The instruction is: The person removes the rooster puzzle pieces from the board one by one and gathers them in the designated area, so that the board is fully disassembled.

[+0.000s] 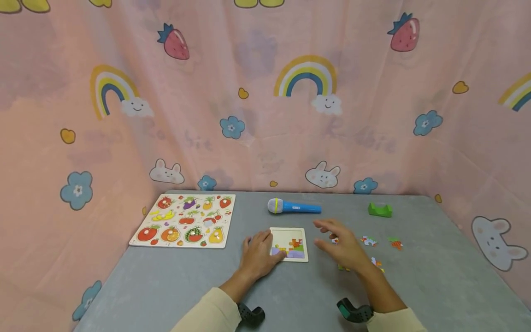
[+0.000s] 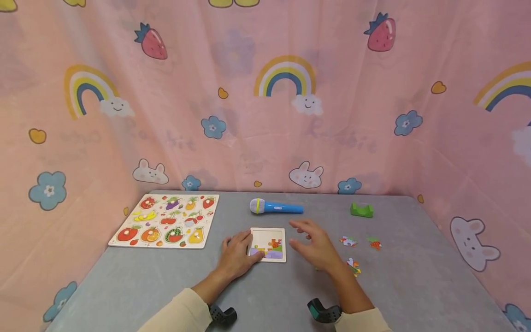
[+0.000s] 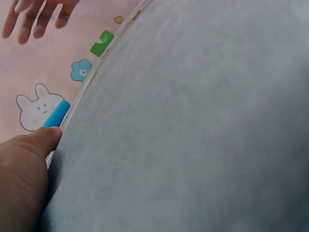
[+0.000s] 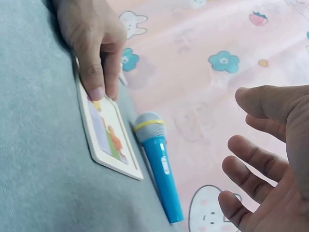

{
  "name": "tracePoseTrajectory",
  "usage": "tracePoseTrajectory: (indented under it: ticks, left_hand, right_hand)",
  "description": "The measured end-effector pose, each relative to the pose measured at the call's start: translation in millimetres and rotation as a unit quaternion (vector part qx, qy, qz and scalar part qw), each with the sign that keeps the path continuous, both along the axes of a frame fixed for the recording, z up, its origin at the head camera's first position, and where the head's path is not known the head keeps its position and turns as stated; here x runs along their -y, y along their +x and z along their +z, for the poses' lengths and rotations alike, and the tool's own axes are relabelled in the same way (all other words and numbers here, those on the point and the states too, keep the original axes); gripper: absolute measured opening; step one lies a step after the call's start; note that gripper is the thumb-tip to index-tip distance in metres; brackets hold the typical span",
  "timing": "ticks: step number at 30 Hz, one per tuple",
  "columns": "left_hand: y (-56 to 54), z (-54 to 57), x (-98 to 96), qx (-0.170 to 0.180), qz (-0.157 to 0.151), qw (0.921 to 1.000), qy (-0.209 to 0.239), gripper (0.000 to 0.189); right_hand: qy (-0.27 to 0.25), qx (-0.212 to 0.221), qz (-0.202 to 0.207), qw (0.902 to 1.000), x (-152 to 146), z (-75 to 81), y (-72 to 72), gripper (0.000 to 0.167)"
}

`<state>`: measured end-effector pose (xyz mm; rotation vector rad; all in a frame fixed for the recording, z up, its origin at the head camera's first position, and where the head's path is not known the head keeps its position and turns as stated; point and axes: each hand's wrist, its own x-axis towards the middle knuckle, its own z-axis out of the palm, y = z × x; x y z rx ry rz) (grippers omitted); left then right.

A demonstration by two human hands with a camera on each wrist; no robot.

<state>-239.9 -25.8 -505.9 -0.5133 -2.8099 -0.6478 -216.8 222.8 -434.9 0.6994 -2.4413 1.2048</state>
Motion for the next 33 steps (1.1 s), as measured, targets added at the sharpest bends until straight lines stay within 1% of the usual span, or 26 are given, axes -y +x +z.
tracePoseTrajectory:
  ticks: [7, 12, 18, 26, 33]
  left_hand:
    - [-1.8, -0.2, -0.7, -0.014, 0.005, 0.9998, -0.011, 0.072]
    - [-0.4, -1.7, 0.1, -0.012, 0.004, 0.9999, -0.01, 0.071]
    - [1.6, -3.3, -0.2, -0.014, 0.006, 0.9998, -0.014, 0.071]
    - [0.4, -3.5, -0.4, -0.018, 0.006, 0.9997, -0.016, 0.071]
    - [-0.4, -1.9, -1.0, -0.015, 0.008, 0.9997, -0.015, 0.071]
  right_hand:
    - [0.002, 0.06, 0.006, 0.9982, 11, -13.8, -11.9, 0.041]
    - [0.019, 0.083, 0.006, 0.9964, 19, -23.4, -18.5, 0.039]
    - [0.015, 0.122, 0.005, 0.9924, 27, -30.4, -23.3, 0.039]
    - [0.018, 0.149, -0.013, 0.9886, 35, -37.1, -29.3, 0.038]
    - [0.04, 0.171, -0.037, 0.9838, 40, -40.2, -35.0, 0.038]
